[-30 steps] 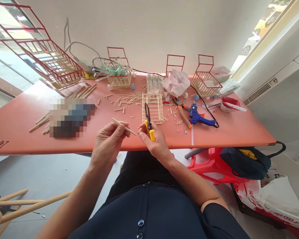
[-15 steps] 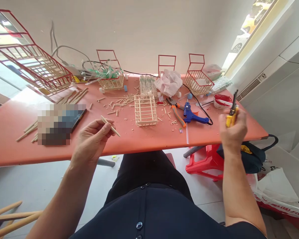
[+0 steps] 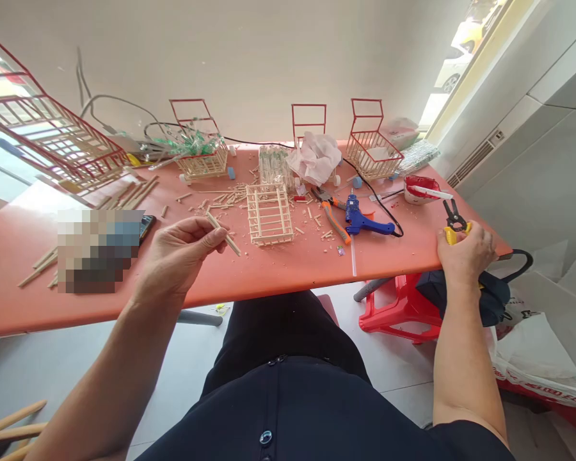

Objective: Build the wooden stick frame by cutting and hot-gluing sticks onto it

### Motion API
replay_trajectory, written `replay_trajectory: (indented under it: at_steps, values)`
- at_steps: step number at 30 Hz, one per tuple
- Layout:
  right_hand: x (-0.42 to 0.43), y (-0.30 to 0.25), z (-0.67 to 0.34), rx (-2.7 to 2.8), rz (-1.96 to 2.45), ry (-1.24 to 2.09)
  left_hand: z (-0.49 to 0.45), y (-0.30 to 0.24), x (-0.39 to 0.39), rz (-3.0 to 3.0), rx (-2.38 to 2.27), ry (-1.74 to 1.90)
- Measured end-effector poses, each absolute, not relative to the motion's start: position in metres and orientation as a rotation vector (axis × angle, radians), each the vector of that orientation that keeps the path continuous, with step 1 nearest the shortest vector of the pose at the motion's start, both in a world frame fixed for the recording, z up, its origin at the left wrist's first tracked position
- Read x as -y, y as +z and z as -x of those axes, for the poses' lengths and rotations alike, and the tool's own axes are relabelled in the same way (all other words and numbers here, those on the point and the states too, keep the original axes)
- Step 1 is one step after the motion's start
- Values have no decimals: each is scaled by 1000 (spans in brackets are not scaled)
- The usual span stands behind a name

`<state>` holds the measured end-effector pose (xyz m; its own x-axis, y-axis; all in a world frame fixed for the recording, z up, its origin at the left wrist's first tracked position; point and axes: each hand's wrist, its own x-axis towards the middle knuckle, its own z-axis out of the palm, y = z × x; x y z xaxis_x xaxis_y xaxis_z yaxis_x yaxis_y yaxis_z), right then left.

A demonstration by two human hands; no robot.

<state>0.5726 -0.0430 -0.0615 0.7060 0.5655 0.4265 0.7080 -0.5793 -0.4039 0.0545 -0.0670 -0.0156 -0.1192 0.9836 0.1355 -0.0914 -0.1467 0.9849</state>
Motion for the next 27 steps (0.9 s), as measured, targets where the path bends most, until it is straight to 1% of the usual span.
replay_trajectory:
  at_steps: [7, 13, 19, 24, 27]
  values:
    - [38, -54, -577, 933, 2371, -298, -50, -24, 58, -1150, -1153, 1432]
    - [18, -42, -579, 745, 2422, -285, -34, -38, 56, -1153, -1191, 1392]
    - [14, -47, -572, 742, 2461, -350, -29, -41, 58, -1180, -1224, 1353]
    - [18, -49, -575, 759, 2438, -356, -24, -40, 56, -1318, -1421, 1489]
    - [20, -50, -576, 798, 2448, -369, -21, -47, 59, -1372, -1528, 1447]
